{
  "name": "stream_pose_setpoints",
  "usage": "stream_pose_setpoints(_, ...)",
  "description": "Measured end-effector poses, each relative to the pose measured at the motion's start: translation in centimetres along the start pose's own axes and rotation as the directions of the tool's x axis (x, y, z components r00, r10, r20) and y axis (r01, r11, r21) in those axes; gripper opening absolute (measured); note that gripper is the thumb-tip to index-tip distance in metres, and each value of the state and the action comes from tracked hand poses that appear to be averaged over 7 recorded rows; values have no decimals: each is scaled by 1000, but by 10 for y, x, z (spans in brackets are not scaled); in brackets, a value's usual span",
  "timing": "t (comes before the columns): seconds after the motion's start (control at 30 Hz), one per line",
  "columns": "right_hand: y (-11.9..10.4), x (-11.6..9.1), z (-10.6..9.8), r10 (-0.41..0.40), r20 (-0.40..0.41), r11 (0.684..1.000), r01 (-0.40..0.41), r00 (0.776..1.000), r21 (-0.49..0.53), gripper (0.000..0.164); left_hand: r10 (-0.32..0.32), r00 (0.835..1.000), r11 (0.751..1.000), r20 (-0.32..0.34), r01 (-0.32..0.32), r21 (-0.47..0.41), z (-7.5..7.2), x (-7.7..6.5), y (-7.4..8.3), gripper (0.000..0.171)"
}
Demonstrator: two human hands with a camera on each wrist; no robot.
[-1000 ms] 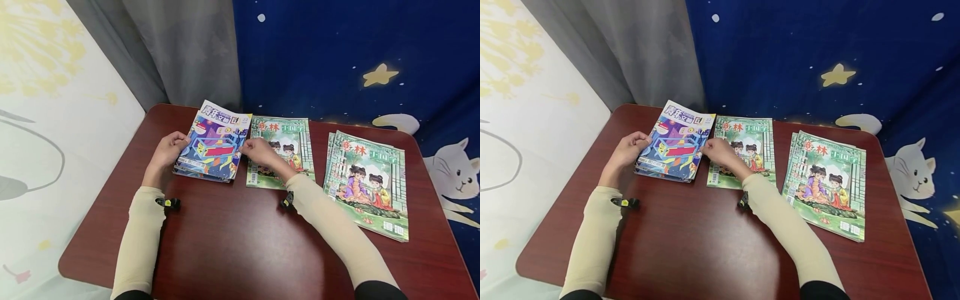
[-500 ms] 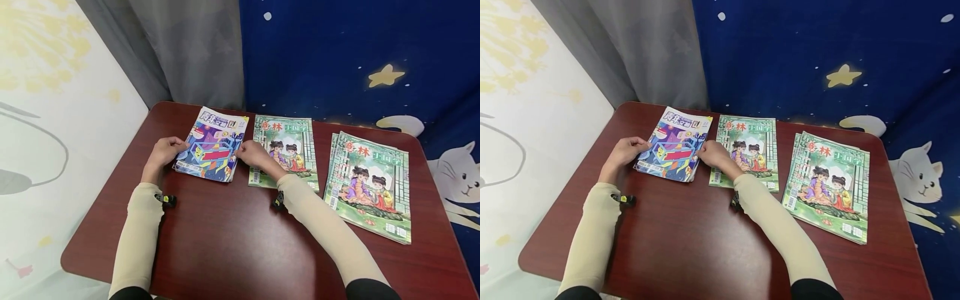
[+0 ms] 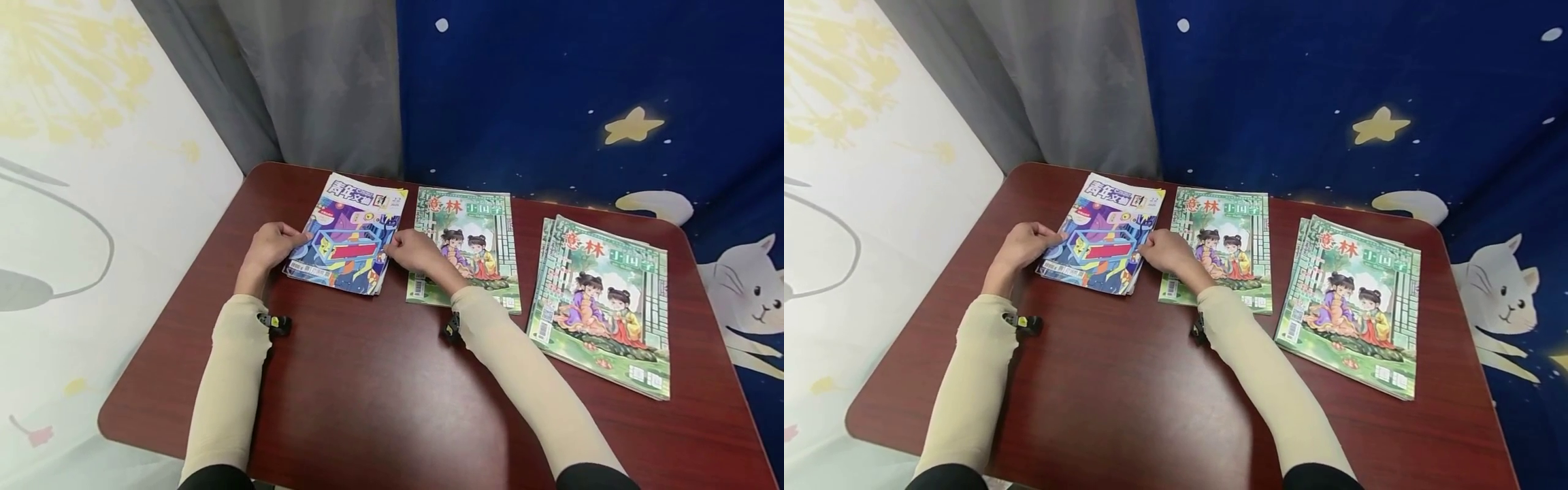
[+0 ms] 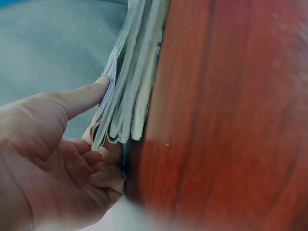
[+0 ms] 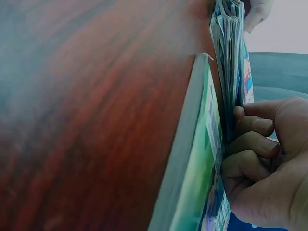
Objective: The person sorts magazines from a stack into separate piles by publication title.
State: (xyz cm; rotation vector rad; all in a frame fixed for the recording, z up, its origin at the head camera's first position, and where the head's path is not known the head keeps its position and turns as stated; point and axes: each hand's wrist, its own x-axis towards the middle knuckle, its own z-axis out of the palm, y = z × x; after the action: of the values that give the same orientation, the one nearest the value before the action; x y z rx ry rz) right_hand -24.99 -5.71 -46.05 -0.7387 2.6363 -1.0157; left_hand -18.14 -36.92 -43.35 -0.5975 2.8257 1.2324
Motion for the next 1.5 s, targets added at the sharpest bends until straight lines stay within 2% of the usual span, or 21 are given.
stream_pose_setpoints(0.27, 1, 0, 2, 16, -31, 1000, -15, 999, 23, 40, -5, 999, 999, -34, 6, 39, 2, 0, 3, 41)
stream_pose_setpoints(0.37, 0, -1, 4, 34, -47, 999, -34, 998, 14, 41, 0, 999, 999, -39, 2, 50, 2, 1, 1, 41)
stream_pose_setpoints(0.43, -2, -2, 8, 38, -74, 999, -40, 997, -27, 41, 3, 999, 999, -41, -1, 50, 2, 1, 0, 42)
stream_pose_setpoints(0.6, -6, -7, 13, -12, -119, 994, -1, 993, -113, 39, -5, 999, 997, -36, 7, 72, 3, -2, -2, 45)
stream_pose_setpoints(0.7, -4, -11, 9, -46, -101, 997, 40, 994, -64, 39, -10, 1000, 993, 1, 9, 117, 1, -4, -1, 46)
stream_pose_setpoints(0.8, 3, -17, 0, -75, -84, 997, 74, 994, -14, 38, -7, 999, 986, 50, -1, 169, -2, -4, 4, 47)
stream_pose_setpoints(0.9, 15, -26, -13, -83, -74, 997, 83, 994, -7, 39, -14, 997, 978, 77, -2, 208, -5, -4, 11, 45)
stream_pose_setpoints(1.03, 32, -40, -34, -72, -82, 997, 71, 994, -14, 40, -24, 997, 968, 80, 3, 250, -7, -3, 17, 45)
stream_pose_setpoints(1.23, 59, -66, -67, -51, -123, 998, 53, 991, 18, 36, 1, 997, 957, 76, -23, 290, -10, -4, 20, 46)
stream_pose_setpoints(1.37, 81, -87, -85, -2, -164, 999, 10, 986, 43, 36, 9, 996, 957, 87, -34, 288, -16, -4, 21, 56)
stream_pose_setpoints(1.5, 101, -105, -98, 80, -158, 996, -74, 984, 43, 37, -4, 995, 949, 95, -26, 313, -17, -8, 25, 65)
